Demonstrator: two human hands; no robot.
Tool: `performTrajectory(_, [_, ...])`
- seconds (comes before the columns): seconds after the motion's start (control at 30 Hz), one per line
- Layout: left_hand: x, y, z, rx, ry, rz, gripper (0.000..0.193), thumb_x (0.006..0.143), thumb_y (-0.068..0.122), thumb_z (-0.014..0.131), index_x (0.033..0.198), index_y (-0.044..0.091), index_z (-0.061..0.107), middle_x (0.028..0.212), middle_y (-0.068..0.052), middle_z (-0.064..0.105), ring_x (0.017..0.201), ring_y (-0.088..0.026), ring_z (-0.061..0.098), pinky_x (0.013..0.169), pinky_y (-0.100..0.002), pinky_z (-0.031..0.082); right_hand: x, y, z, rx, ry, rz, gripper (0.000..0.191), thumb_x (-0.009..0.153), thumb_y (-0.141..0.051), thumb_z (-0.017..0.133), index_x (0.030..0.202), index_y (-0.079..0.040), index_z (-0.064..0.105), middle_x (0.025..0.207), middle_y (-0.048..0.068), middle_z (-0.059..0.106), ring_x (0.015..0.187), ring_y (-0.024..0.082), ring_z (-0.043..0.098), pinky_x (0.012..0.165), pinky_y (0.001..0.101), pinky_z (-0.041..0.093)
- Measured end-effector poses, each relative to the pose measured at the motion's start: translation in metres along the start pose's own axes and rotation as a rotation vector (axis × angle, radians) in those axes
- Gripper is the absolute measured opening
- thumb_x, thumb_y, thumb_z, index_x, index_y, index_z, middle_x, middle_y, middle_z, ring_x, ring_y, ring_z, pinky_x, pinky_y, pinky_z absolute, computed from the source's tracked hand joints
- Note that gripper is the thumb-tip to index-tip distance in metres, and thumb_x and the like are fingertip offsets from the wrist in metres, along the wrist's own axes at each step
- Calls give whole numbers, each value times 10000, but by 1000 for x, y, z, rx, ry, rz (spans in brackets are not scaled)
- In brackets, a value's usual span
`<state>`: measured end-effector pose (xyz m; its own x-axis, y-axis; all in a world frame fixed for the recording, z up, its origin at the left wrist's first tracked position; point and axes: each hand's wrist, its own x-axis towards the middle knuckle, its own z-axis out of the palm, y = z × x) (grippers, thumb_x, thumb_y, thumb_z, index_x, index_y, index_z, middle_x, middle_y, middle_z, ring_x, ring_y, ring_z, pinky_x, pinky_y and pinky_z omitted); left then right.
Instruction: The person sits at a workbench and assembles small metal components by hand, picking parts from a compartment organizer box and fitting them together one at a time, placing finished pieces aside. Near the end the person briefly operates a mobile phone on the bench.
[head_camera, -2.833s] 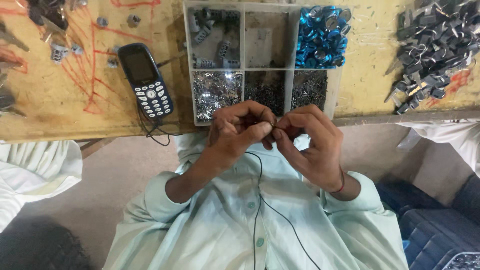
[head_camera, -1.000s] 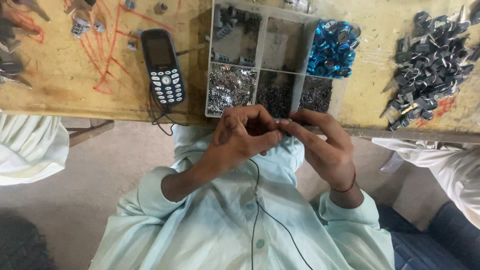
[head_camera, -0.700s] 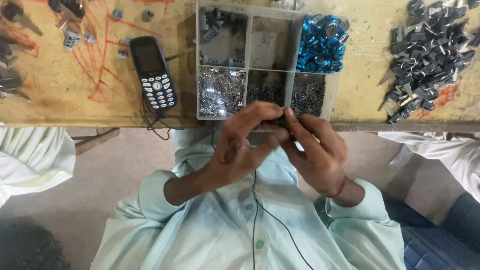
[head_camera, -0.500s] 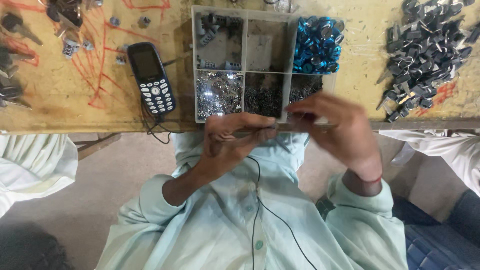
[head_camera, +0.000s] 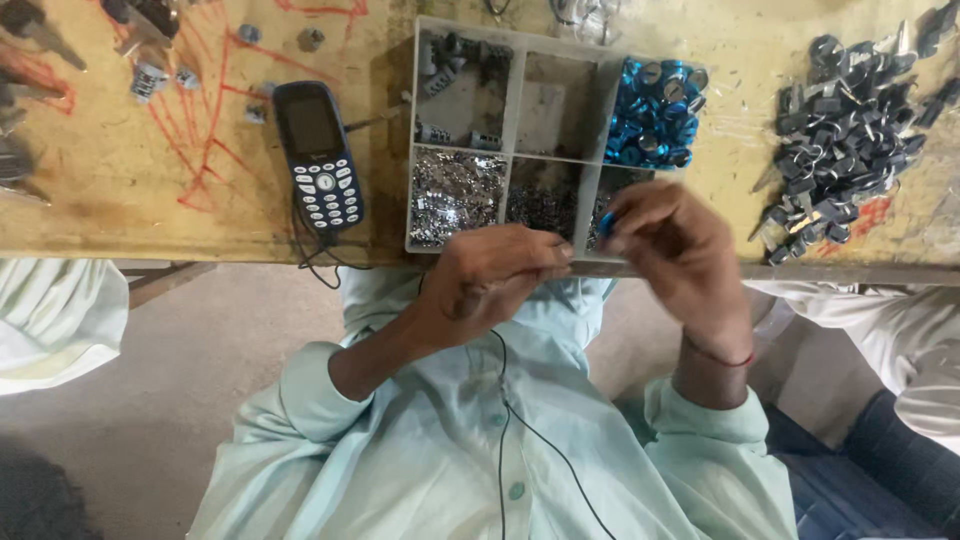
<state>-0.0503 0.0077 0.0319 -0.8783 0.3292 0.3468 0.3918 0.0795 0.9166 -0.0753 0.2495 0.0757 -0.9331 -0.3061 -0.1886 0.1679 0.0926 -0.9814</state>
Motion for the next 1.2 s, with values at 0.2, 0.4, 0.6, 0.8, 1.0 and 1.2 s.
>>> performTrajectory(0.2, [0, 4, -3, 297, -186, 196, 335, 825, 23, 718, 1157, 4, 681, 1248, -169, 666, 1149, -350, 684, 964, -423, 595, -29, 25, 6, 22, -37, 71, 304, 930, 148, 673, 1218, 55, 649, 1147, 119, 650, 1003, 178, 706, 881, 312, 620])
performTrajectory(0.4, [2, 12, -3, 356, -196, 289, 257, 907, 84, 716, 1142, 3, 655, 1294, -184, 647, 1225, -343, 653, 1095, -456, 560, -35, 14, 0, 158, -118, 79, 185, 1001, 98, 650, 1171, 50, 703, 1118, 117, 675, 952, 173, 710, 831, 303, 611])
performTrajectory(0.6, [11, 15, 2, 400, -244, 392, 200, 945, 82, 752, 1077, -16, 638, 1257, -201, 643, 1219, -375, 658, 1108, -466, 552, -28, 26, -17, 121, -213, 233, 254, 965, 74, 697, 1204, 37, 619, 999, 115, 703, 852, 173, 727, 732, 296, 607])
performTrajectory(0.8, [14, 31, 23, -24, -15, -122, 353, 852, 31, 836, 1187, 42, 728, 1052, -68, 736, 980, -217, 692, 854, -359, 566, -6, -2, 6, 542, -389, 369, 393, 989, -11, 695, 1270, -28, 422, 1091, 57, 638, 883, 166, 698, 726, 293, 589])
performTrajectory(1.0, [10, 15, 21, 162, 26, 135, 400, 830, 29, 881, 1182, 56, 693, 1097, -51, 738, 973, -226, 661, 871, -376, 527, -1, 8, -59, -355, 174, -56, 146, 990, 57, 539, 1040, 14, 669, 979, 61, 701, 783, 121, 668, 700, 266, 556])
performTrajectory(1.2, [19, 8, 5, 189, 32, 85, 378, 792, 7, 848, 1133, 79, 703, 1027, -28, 735, 966, -259, 642, 858, -377, 537, 28, 81, -158, -1333, 676, -366, 153, 992, 46, 724, 1063, -28, 609, 1127, 141, 568, 1089, 277, 554, 945, 424, 465])
